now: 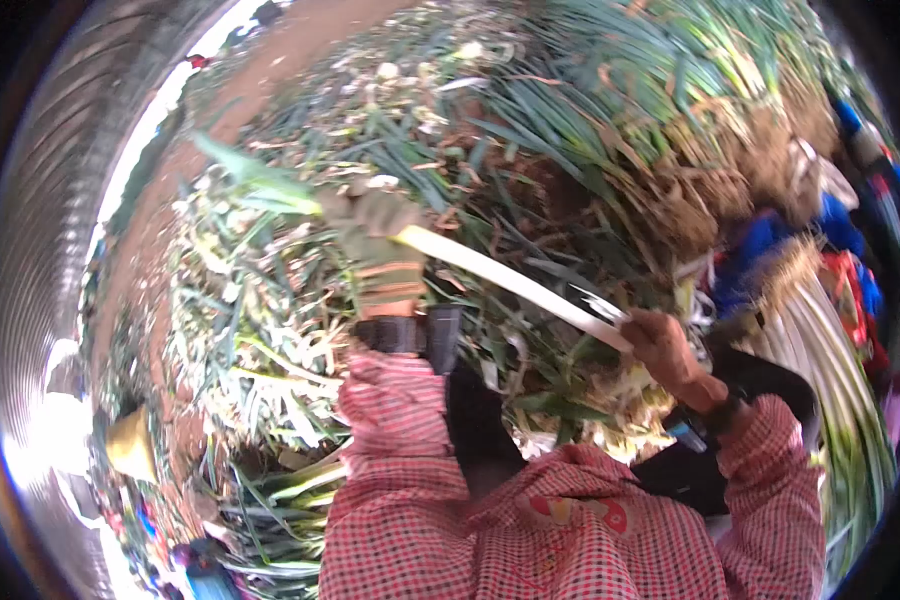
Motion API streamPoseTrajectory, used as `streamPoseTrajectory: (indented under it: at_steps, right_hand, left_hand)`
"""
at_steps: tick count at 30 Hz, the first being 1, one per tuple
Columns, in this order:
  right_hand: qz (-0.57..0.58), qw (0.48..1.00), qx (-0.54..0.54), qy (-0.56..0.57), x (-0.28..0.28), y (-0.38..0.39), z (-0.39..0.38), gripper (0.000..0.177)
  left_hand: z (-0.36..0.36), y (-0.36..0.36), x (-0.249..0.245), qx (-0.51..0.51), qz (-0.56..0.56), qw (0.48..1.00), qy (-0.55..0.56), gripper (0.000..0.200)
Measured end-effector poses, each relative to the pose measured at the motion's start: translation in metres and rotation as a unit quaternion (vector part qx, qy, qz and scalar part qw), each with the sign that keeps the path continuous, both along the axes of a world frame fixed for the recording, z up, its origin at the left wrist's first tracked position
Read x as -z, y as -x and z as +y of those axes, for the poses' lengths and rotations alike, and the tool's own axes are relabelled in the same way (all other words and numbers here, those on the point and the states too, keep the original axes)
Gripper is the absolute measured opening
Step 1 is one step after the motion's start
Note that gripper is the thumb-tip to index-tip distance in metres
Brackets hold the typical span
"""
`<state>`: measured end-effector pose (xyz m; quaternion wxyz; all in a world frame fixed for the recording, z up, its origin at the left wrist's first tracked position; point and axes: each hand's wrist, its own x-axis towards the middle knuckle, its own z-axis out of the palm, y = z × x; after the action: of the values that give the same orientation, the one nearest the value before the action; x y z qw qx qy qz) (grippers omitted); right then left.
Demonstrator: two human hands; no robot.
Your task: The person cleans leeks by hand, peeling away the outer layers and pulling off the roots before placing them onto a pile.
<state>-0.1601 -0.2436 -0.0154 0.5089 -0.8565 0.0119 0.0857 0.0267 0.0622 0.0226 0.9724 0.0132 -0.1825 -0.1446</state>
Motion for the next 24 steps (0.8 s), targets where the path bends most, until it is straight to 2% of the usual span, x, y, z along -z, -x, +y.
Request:
streamPoseTrajectory:
  at_steps: [1,2,4,6,7,9,10,11,13,14,15,16,17,18,19,21,23,24]
  right_hand:
    - [-0.011,0.999,0.018,-0.034,0.008,0.001,0.0,0.016]
    - [-0.028,1.0,0.007,0.003,0.017,0.0,-0.003,0.019]
    - [-0.05,0.998,-0.009,0.042,0.024,0.0,-0.006,0.021]
    - [0.008,1.0,-0.003,-0.019,0.022,0.001,-0.004,0.017]
    - [0.003,1.0,-0.007,-0.017,0.017,0.005,-0.001,0.017]
    - [0.067,0.993,-0.085,-0.053,-0.001,0.012,0.004,0.017]
    - [0.222,0.961,-0.106,-0.128,-0.008,0.011,0.003,0.018]
    - [0.217,0.962,-0.111,-0.124,0.004,0.011,0.001,0.018]
    - [0.348,0.882,-0.074,-0.308,0.056,0.013,-0.014,0.021]
    - [0.296,0.911,-0.112,-0.264,0.074,0.014,-0.027,0.016]
    - [0.244,0.956,-0.001,-0.164,0.09,0.019,-0.028,0.011]
    - [0.217,0.975,-0.043,0.022,0.101,0.019,-0.039,0.019]
    - [0.173,0.94,-0.187,0.226,0.112,0.017,-0.047,0.03]
    - [0.109,0.898,-0.28,0.322,0.116,0.021,-0.05,0.041]
    - [0.04,0.888,-0.313,0.334,0.112,0.022,-0.045,0.053]
    - [-0.085,0.932,-0.275,0.221,0.101,0.009,-0.027,0.076]
    - [-0.141,0.972,-0.189,0.006,0.071,-0.018,0.004,0.101]
    - [-0.155,0.959,-0.141,-0.189,0.04,-0.03,0.025,0.096]
  left_hand:
    - [-0.001,-0.009,0.012,0.016,-0.027,0.999,0.034,0.034]
    - [-0.007,0.002,0.0,-0.03,-0.024,0.999,-0.01,0.029]
    - [-0.011,-0.004,0.002,-0.008,-0.093,0.996,-0.001,0.026]
    - [-0.015,-0.007,0.002,0.013,-0.12,0.992,0.022,0.028]
    - [-0.017,-0.007,0.001,0.009,-0.125,0.992,0.023,0.028]
    - [-0.02,-0.007,-0.003,0.046,-0.158,0.985,0.051,0.028]
    - [-0.021,-0.003,-0.004,0.078,-0.119,0.987,0.081,0.027]
    - [-0.021,0.0,-0.005,0.072,-0.126,0.986,0.082,0.027]
    - [-0.026,0.002,-0.01,0.04,-0.09,0.993,0.06,0.034]
    - [-0.028,-0.002,-0.006,0.009,-0.128,0.991,0.048,0.034]
    - [-0.03,-0.001,-0.011,0.007,-0.134,0.99,0.052,0.034]
    - [-0.032,0.005,-0.018,-0.083,-0.069,0.994,0.017,0.037]
    - [-0.033,0.009,-0.022,-0.173,-0.003,0.985,-0.017,0.04]
    - [-0.035,0.009,-0.02,-0.216,0.004,0.976,-0.034,0.04]
    - [-0.036,0.01,-0.019,-0.213,-0.023,0.977,-0.022,0.032]
    - [-0.045,0.01,-0.012,-0.16,-0.01,0.987,0.023,0.026]
    - [-0.071,0.028,-0.018,-0.15,0.052,0.987,0.003,0.022]
    - [-0.085,0.031,-0.008,-0.127,0.034,0.991,0.004,0.018]
